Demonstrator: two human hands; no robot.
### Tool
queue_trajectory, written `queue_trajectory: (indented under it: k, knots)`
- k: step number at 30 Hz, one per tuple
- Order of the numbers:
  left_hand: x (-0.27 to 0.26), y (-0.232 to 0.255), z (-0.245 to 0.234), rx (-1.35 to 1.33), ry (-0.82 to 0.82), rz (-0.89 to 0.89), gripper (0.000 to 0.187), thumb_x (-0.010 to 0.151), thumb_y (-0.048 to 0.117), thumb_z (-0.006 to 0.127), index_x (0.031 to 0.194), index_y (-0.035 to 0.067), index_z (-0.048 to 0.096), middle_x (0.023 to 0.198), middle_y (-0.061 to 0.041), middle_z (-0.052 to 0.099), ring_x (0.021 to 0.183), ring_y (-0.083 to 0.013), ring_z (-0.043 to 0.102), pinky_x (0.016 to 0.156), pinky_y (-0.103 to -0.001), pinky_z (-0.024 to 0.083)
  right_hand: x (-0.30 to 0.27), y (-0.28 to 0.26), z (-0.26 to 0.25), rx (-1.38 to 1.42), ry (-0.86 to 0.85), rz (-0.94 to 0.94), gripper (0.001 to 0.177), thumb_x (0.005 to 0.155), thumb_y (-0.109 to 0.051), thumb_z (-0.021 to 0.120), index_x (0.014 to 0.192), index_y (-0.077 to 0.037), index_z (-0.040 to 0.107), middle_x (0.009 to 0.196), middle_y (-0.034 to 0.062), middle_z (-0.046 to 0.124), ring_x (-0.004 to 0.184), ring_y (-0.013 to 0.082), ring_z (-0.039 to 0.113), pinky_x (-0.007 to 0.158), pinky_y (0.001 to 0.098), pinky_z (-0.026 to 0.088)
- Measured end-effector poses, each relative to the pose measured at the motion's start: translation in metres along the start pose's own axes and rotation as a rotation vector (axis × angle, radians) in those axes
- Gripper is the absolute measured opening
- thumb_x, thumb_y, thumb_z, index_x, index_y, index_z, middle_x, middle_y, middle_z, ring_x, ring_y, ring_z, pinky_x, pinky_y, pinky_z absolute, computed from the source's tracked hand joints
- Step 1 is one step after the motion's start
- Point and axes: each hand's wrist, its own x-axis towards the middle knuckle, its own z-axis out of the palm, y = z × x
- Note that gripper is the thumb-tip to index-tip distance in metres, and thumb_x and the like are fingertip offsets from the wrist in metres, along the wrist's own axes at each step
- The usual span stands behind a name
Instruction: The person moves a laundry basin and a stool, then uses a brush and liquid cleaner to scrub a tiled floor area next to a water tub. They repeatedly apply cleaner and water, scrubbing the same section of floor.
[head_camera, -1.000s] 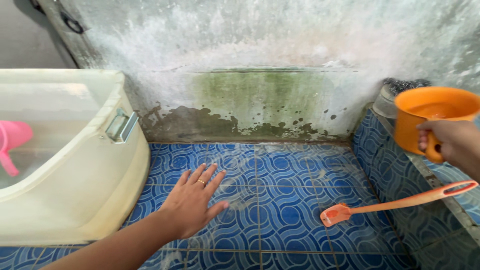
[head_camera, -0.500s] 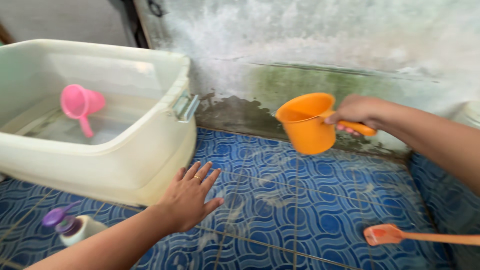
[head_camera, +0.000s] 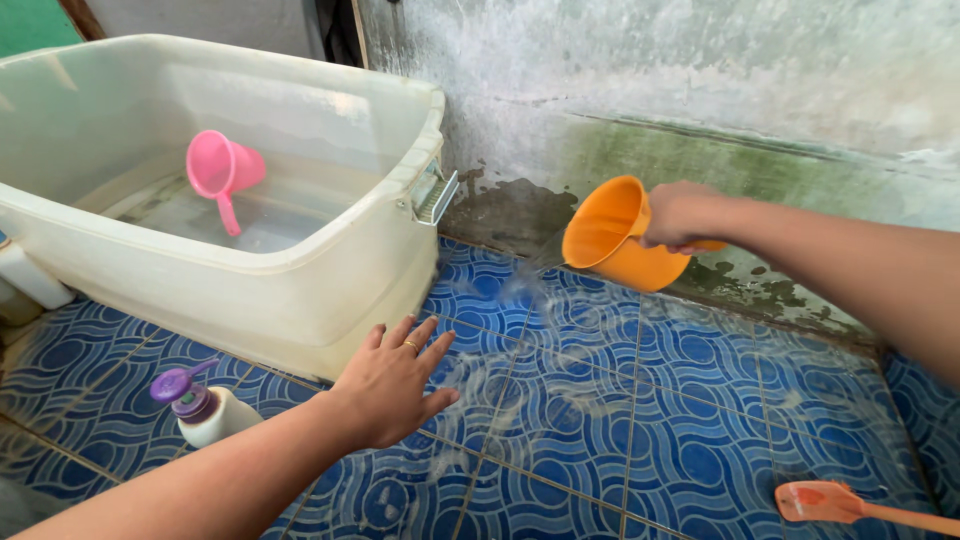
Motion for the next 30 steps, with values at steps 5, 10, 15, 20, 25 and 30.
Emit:
queue_trajectory:
  k: [5,10,15,20,25,30]
  knots:
    - [0.004,0.003,0.002,0.014,0.003,0.023,0.08,0.1,0.06,0.038,0.159,0.009,0.019,0.166,-0.017,0.017,0.153,-0.0374,0.013,0.121,-0.054,0.015,-0.01,0.026,-0.005,-0.17,0.058,0.05,0.041,0.09,-0.031,0.073,0.072,0.005,0.074,0.064,0.0151,0.073,0.058,0.0282,0.073,0.058,0.0414,0.059]
    - [0.007,0.01,0.005,0.03,0.021,0.057,0.079,0.101,0.06,0.038,0.159,0.009,0.02,0.166,-0.018,0.017,0.152,-0.0385,0.015,0.12,-0.054,0.016,-0.015,0.057,-0.002,-0.27,0.092,0.087,0.022,0.085,-0.009,0.063,0.08,0.003,0.081,0.076,0.0181,0.082,0.069,0.0288,0.081,0.068,0.0416,0.063]
    - [0.008,0.015,0.003,0.043,0.026,0.073,0.08,0.101,0.06,0.038,0.159,0.009,0.02,0.165,-0.018,0.018,0.152,-0.0387,0.015,0.12,-0.054,0.015,-0.03,0.082,0.003,-0.352,0.184,0.047,0.021,0.083,-0.011,0.067,0.099,-0.004,0.078,0.104,0.0175,0.079,0.098,0.0334,0.077,0.082,0.046,0.062]
    - [0.008,0.022,0.0,0.034,0.035,0.077,0.08,0.1,0.06,0.039,0.159,0.009,0.018,0.166,-0.018,0.017,0.153,-0.0385,0.014,0.121,-0.055,0.014,-0.046,0.097,0.004,-0.412,0.232,0.026,0.028,0.087,-0.013,0.065,0.113,-0.006,0.073,0.113,0.0156,0.078,0.106,0.0321,0.075,0.087,0.045,0.061]
    - [0.001,0.03,0.001,-0.016,0.048,0.099,0.081,0.1,0.058,0.041,0.159,0.008,0.016,0.17,-0.019,0.014,0.151,-0.0405,0.012,0.119,-0.056,0.013,-0.063,0.103,0.004,-0.419,0.259,0.038,0.039,0.088,-0.011,0.063,0.127,-0.013,0.064,0.116,0.0122,0.076,0.108,0.031,0.074,0.088,0.0456,0.061]
    - [-0.007,0.033,-0.001,-0.151,0.087,0.134,0.077,0.099,0.052,0.051,0.157,0.008,0.025,0.164,-0.018,0.022,0.152,-0.0384,0.019,0.119,-0.055,0.018,-0.085,0.084,-0.005,-0.275,0.328,0.042,0.059,0.087,-0.007,0.06,0.143,-0.023,0.054,0.116,0.0152,0.075,0.107,0.0352,0.073,0.088,0.049,0.06]
